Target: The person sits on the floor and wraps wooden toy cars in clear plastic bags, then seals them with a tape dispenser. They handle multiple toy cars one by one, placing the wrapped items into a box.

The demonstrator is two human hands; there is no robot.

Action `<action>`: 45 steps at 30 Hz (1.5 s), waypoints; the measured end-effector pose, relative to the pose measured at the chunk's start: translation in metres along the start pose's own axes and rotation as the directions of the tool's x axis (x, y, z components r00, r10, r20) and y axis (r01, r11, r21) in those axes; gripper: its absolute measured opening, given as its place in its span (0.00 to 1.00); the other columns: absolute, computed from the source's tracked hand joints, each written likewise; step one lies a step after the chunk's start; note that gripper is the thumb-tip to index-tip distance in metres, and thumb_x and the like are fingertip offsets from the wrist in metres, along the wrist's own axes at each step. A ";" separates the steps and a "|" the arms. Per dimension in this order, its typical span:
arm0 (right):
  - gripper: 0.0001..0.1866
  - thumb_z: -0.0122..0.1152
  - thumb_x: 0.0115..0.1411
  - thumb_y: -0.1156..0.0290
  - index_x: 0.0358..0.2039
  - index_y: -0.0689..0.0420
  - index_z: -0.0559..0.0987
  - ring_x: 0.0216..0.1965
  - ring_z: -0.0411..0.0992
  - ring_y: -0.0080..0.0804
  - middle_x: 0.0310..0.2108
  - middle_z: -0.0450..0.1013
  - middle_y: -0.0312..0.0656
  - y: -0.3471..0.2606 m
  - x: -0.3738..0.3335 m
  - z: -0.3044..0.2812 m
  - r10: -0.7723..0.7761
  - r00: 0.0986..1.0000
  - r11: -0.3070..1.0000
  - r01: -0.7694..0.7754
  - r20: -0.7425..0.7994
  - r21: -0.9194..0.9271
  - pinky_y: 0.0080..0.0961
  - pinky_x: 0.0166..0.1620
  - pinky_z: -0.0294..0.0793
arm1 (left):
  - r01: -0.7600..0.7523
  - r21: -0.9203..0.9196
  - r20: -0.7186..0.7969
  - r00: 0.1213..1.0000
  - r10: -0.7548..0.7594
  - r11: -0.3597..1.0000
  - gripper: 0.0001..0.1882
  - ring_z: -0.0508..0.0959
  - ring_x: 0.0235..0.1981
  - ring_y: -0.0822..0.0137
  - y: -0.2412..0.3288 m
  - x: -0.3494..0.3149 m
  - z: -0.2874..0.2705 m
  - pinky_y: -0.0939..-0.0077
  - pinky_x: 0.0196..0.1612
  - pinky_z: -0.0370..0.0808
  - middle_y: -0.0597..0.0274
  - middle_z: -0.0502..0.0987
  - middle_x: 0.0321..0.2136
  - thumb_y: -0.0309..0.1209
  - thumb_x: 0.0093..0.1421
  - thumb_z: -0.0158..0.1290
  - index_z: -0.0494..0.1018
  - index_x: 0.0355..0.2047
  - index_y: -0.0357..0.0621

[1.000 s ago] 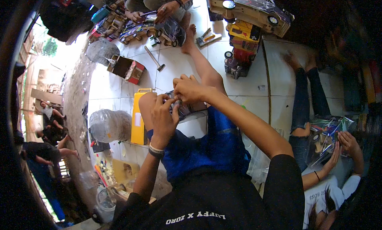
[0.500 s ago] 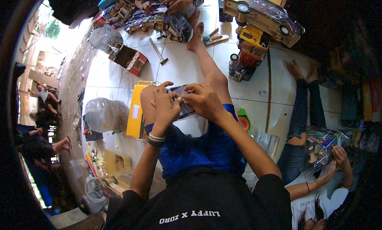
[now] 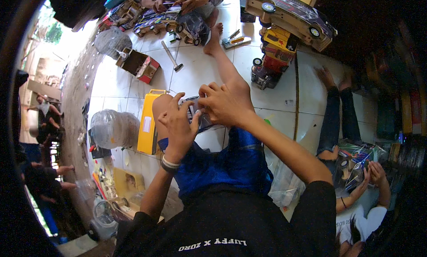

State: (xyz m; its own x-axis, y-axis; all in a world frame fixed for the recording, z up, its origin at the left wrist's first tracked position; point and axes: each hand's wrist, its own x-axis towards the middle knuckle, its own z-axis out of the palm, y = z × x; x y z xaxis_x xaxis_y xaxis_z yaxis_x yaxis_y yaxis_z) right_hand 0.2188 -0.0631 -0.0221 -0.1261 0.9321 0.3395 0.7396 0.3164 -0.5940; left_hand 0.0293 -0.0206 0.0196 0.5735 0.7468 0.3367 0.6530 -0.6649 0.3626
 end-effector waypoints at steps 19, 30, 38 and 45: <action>0.11 0.71 0.60 0.62 0.43 0.46 0.87 0.56 0.69 0.48 0.51 0.73 0.40 0.011 0.007 0.002 0.173 0.980 0.976 -0.184 0.096 0.117 0.53 0.57 0.65 | -0.238 -0.216 0.113 0.957 0.267 0.947 0.05 0.75 0.54 0.49 -0.018 0.020 0.006 0.58 0.57 0.75 0.52 0.77 0.48 0.25 0.52 0.64 0.84 0.29 0.37; 0.07 0.74 0.57 0.68 0.38 0.47 0.88 0.52 0.73 0.38 0.44 0.79 0.32 -0.009 -0.023 0.014 0.018 0.963 1.000 -0.011 -0.268 0.028 0.40 0.53 0.70 | 0.152 -0.453 0.479 0.873 0.095 0.878 0.07 0.72 0.63 0.59 -0.058 0.038 0.008 0.63 0.67 0.67 0.59 0.73 0.63 0.32 0.59 0.65 0.84 0.32 0.40; 0.09 0.70 0.53 0.70 0.36 0.53 0.85 0.53 0.71 0.38 0.47 0.75 0.35 -0.011 -0.006 0.005 -0.116 0.984 0.973 0.085 -0.137 -0.213 0.42 0.52 0.68 | 0.319 -0.449 0.609 0.792 0.024 0.835 0.16 0.74 0.59 0.63 -0.061 0.044 0.013 0.67 0.60 0.71 0.58 0.73 0.63 0.30 0.61 0.65 0.80 0.47 0.39; 0.09 0.70 0.51 0.67 0.31 0.56 0.87 0.53 0.71 0.41 0.44 0.76 0.40 -0.021 0.024 -0.014 -0.038 0.995 0.933 0.069 0.093 -0.354 0.43 0.51 0.66 | -0.107 -0.116 0.137 0.983 0.123 0.987 0.21 0.69 0.66 0.51 -0.014 0.001 -0.009 0.50 0.69 0.56 0.52 0.73 0.63 0.33 0.62 0.60 0.76 0.55 0.43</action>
State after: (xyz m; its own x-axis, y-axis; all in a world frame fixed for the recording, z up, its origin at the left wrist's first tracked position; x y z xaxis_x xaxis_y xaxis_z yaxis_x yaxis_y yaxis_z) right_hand 0.2091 -0.0498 0.0086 -0.2149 0.9317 0.2929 0.9151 0.2968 -0.2728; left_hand 0.0164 -0.0104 0.0229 0.7119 0.6539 0.2564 0.5256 -0.7381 0.4230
